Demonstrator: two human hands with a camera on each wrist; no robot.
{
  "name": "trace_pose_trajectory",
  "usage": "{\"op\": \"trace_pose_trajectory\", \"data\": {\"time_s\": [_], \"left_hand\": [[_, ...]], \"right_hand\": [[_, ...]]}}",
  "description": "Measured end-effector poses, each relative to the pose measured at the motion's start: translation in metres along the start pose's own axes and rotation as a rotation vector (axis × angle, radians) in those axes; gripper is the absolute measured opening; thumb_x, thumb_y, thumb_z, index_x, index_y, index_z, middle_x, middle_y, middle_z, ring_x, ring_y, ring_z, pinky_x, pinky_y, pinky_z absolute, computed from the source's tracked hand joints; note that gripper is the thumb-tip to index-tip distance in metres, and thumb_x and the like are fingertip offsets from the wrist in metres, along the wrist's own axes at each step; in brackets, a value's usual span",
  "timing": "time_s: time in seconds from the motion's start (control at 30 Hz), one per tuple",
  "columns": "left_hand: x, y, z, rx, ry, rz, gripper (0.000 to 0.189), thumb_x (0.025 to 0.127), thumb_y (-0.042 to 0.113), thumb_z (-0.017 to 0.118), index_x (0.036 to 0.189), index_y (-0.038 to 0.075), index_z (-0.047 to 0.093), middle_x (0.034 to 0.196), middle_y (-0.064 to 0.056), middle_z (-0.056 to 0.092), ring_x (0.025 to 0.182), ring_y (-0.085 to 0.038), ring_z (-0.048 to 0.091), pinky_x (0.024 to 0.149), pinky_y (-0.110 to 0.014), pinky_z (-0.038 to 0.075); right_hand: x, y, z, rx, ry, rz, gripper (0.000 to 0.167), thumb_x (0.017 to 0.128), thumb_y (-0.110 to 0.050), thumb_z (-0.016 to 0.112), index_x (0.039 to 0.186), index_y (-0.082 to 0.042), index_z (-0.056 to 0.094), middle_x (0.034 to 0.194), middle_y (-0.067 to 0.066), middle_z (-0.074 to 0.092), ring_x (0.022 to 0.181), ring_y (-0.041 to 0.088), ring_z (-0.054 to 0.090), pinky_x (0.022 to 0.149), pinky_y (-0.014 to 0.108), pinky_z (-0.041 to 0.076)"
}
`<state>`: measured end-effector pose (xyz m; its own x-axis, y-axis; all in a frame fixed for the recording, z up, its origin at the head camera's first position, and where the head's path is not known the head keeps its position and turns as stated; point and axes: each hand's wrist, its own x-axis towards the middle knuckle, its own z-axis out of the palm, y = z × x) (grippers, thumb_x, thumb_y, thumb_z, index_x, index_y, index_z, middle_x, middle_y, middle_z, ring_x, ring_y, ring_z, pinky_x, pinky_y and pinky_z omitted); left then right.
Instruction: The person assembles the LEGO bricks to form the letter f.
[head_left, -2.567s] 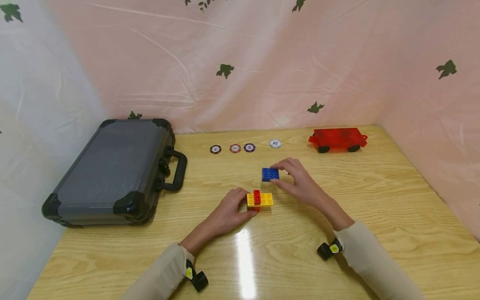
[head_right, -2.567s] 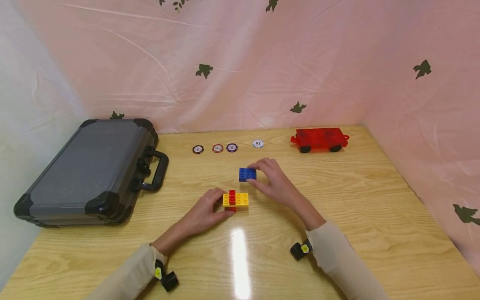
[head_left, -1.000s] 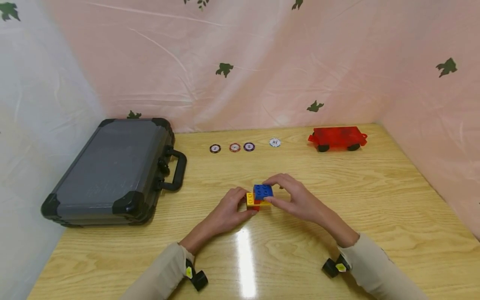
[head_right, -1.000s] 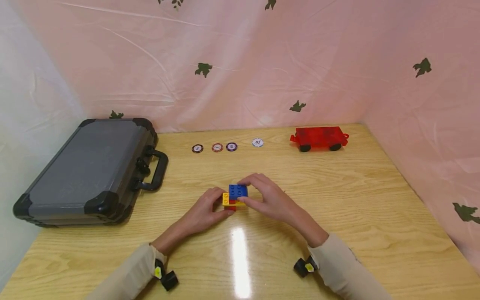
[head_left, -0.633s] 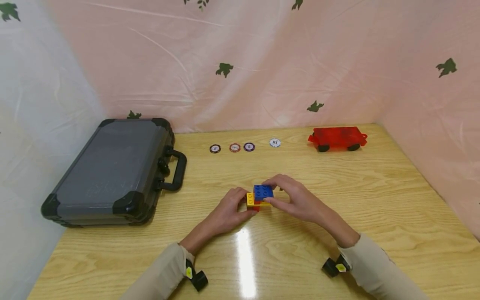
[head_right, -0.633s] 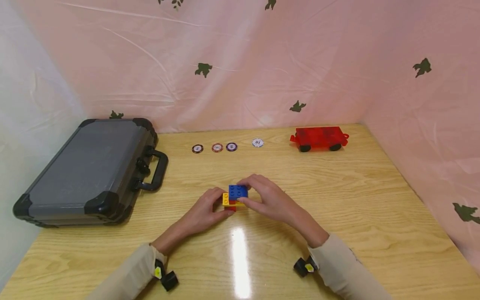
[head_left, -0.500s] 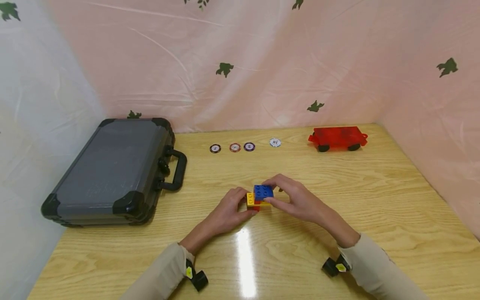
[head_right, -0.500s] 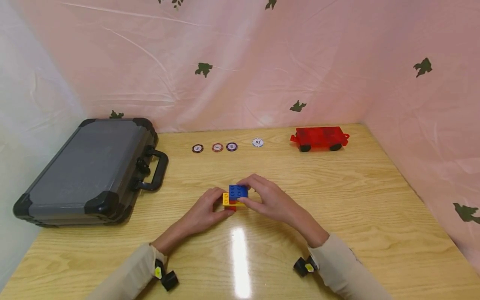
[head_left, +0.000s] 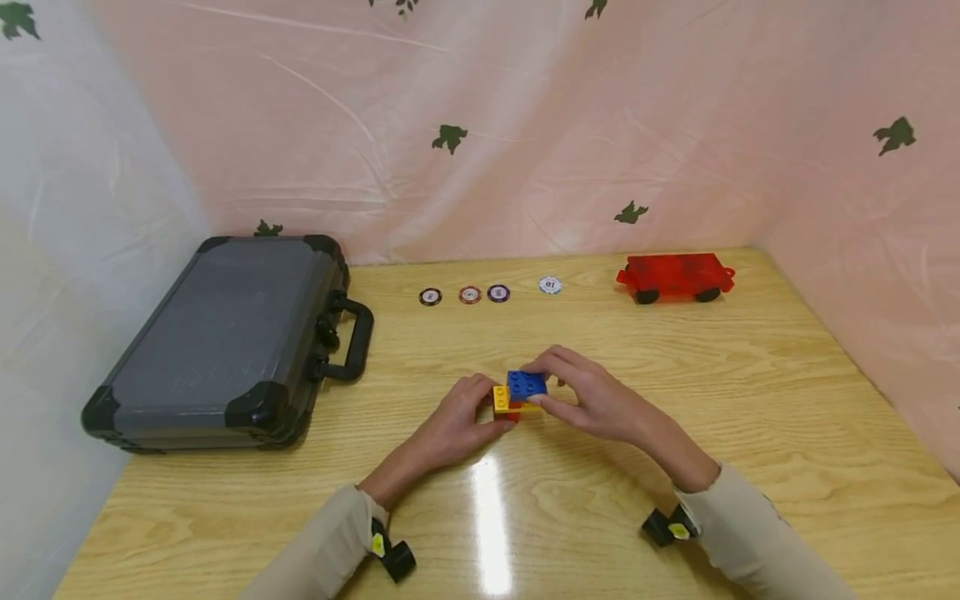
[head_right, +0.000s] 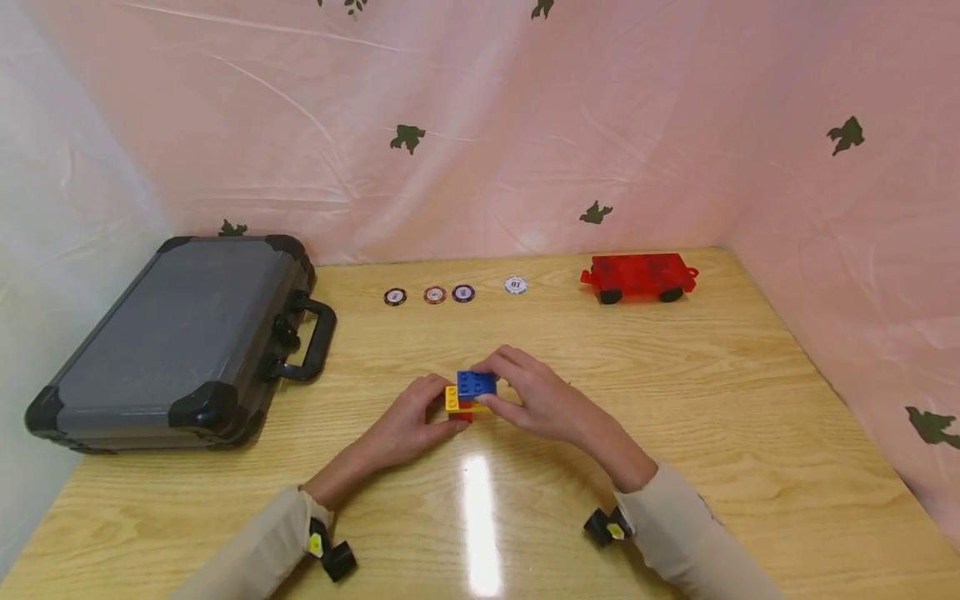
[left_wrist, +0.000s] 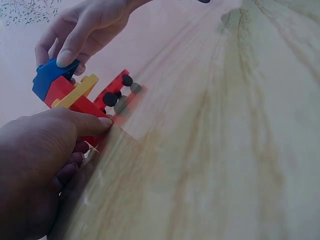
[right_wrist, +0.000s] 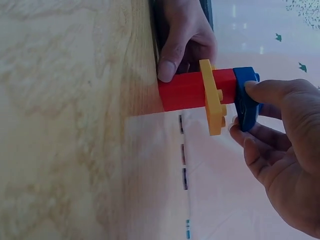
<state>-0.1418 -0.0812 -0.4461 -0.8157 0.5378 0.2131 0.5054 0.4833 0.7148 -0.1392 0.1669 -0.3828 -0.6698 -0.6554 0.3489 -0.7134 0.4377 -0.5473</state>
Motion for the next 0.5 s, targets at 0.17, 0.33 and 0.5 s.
{"op": "trace_pose_trajectory", "data": {"time_s": [0.17,0.33,0.5], "left_hand": [[0.0001,0.0012,-0.0004,0.0,-0.003,-0.002,0.032,0.091,0.018,0.082,0.115,0.005,0.067,0.108,-0.002,0.063,0.1,-0.021,0.054,0.085,-0.038,0.045],[-0.0003,0.0024,-0.0007,-0.009,-0.007,-0.01,0.033,0.091,0.019,0.082,0.117,0.005,0.067,0.11,-0.003,0.063,0.103,-0.021,0.055,0.088,-0.04,0.046],[-0.0009,0.0023,-0.0006,-0.005,-0.001,-0.001,0.034,0.091,0.019,0.082,0.118,0.005,0.067,0.112,-0.004,0.064,0.106,-0.022,0.056,0.09,-0.042,0.047]], "right_hand": [[0.0007,-0.0024,-0.002,-0.019,-0.027,0.012,0.031,0.097,-0.009,0.074,0.125,-0.002,0.064,0.118,0.006,0.062,0.101,0.018,0.06,0.088,0.047,0.055],[0.001,-0.0031,-0.0025,0.004,-0.033,0.037,0.031,0.096,-0.009,0.075,0.124,-0.003,0.065,0.117,0.005,0.062,0.101,0.017,0.06,0.088,0.047,0.055],[0.0009,-0.0018,-0.0017,0.046,-0.025,0.062,0.035,0.094,-0.008,0.077,0.126,-0.006,0.064,0.116,0.002,0.062,0.102,0.016,0.059,0.088,0.045,0.055]]}}
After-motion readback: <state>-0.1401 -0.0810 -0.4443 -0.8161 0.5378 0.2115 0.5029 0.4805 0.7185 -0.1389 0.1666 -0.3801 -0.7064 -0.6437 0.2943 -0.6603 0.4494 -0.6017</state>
